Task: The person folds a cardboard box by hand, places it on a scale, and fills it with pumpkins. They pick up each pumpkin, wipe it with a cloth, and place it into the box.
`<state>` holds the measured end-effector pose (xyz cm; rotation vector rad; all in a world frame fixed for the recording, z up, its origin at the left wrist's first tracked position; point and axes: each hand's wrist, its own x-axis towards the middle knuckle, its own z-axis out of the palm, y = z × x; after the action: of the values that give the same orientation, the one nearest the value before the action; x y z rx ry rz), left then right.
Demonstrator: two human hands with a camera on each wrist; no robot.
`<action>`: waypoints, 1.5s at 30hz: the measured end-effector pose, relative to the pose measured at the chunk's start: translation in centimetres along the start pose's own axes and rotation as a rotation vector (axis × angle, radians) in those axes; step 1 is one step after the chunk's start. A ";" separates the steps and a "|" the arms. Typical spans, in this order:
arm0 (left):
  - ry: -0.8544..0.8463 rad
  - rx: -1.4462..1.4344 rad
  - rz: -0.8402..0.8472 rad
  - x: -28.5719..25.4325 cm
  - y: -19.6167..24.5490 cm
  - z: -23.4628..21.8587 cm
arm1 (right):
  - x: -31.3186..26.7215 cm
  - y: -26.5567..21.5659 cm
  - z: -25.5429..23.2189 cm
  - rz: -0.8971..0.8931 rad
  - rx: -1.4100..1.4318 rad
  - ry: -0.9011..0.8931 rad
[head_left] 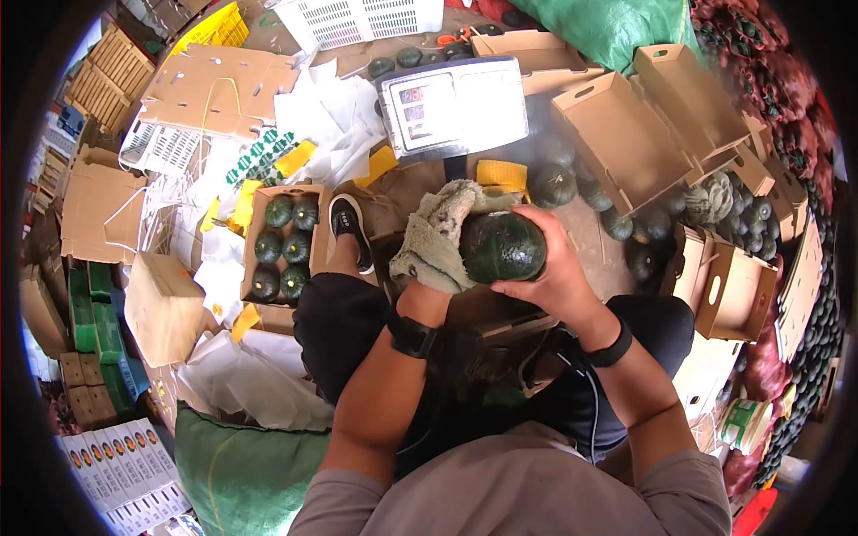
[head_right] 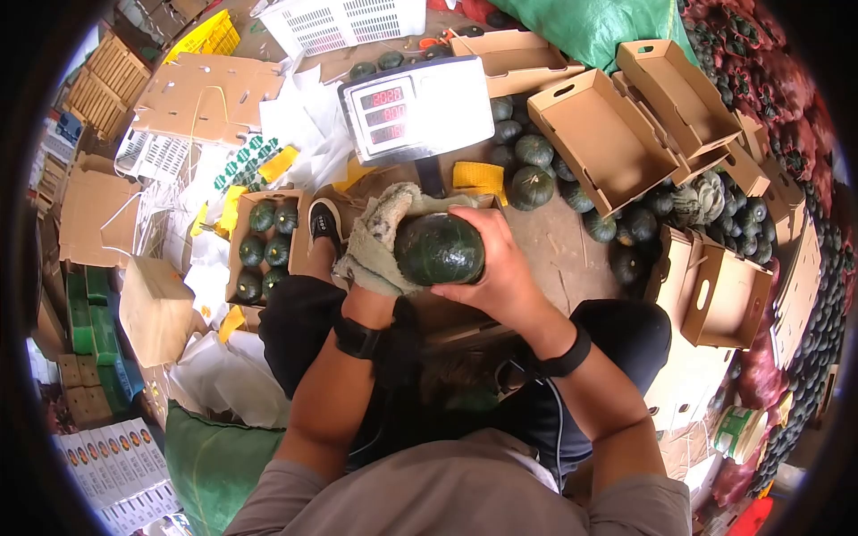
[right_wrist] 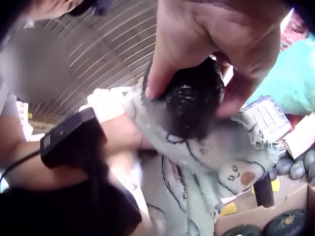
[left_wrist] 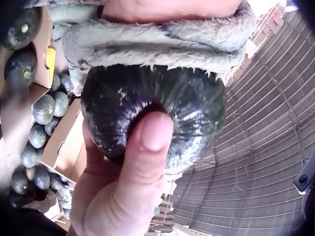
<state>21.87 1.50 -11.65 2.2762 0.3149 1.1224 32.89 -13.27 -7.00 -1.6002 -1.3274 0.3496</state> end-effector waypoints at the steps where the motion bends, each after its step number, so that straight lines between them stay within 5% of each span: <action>1: -0.007 0.027 0.010 -0.1 -0.3 -0.2 | 0.1 0.0 -0.3 -0.004 0.033 -0.045; 5: 0.020 0.031 0.064 -0.8 -1.8 0.6 | -0.3 1.1 -0.4 0.055 0.223 -0.142; 7: -0.051 -0.220 -0.178 -1.8 -2.5 1.3 | -0.4 1.0 -0.5 0.124 0.409 -0.207; 10: 0.003 -0.503 -0.400 -2.7 -0.7 3.4 | -1.1 1.6 0.5 0.467 1.169 -0.153; 13: -0.055 -0.678 -0.494 -0.6 2.0 3.1 | -0.2 2.1 0.8 0.476 0.859 0.130; 14: -0.029 -0.368 -0.314 -0.2 2.0 2.8 | 0.4 2.8 0.6 0.277 0.534 0.106; 16: -0.017 -0.347 -0.428 1.6 2.2 2.8 | 0.5 2.8 -0.4 0.022 0.058 0.041; 18: -0.212 0.043 -0.106 1.0 2.0 1.3 | 0.1 1.7 -0.5 -0.089 -0.261 0.011; 20: -0.303 0.259 0.104 1.8 2.1 0.8 | -1.3 1.4 0.5 -0.024 -0.264 -0.024; 23: -0.476 0.374 -0.157 3.0 0.6 1.1 | -2.0 1.4 0.4 -0.104 -0.310 -0.198; 24: -0.722 0.374 -0.277 4.2 1.8 0.4 | -2.3 1.9 0.5 -0.099 -0.272 -0.219; 28: -0.738 0.016 -0.723 2.7 -1.0 2.3 | -2.1 2.4 -0.6 0.043 -0.060 -0.210; 30: -0.518 0.213 -0.365 -0.4 1.1 3.0 | -1.9 3.2 -0.6 0.219 0.162 -0.070; 31: -0.406 0.307 -0.187 -1.8 1.4 3.7 | -1.9 2.9 -0.7 0.187 0.041 -0.073; 36: -0.779 0.235 -0.265 1.6 -0.3 2.9 | -2.3 1.4 -0.5 -0.017 -0.211 -0.203; 38: -0.727 -0.039 -0.430 1.3 -1.9 4.0 | -2.1 1.1 -1.0 0.012 -0.101 -0.324; 41: -0.545 -0.162 -0.358 -0.7 -3.7 5.3 | -2.7 2.1 -1.5 0.280 0.416 -0.306; 43: -0.362 -0.064 -0.072 -0.6 -0.2 2.4 | -2.7 2.8 -1.9 0.291 0.406 -0.234; 44: -0.391 -0.049 -0.119 -0.3 1.2 1.7 | -2.9 3.6 -1.5 0.284 0.344 -0.164; 45: -0.220 -0.043 -0.150 -0.5 1.9 3.2 | -3.1 4.0 -1.2 0.278 0.285 -0.094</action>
<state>23.99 -1.50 -12.47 2.2702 0.3628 0.7881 34.95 -16.19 -10.80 -1.5387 -1.0679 0.7572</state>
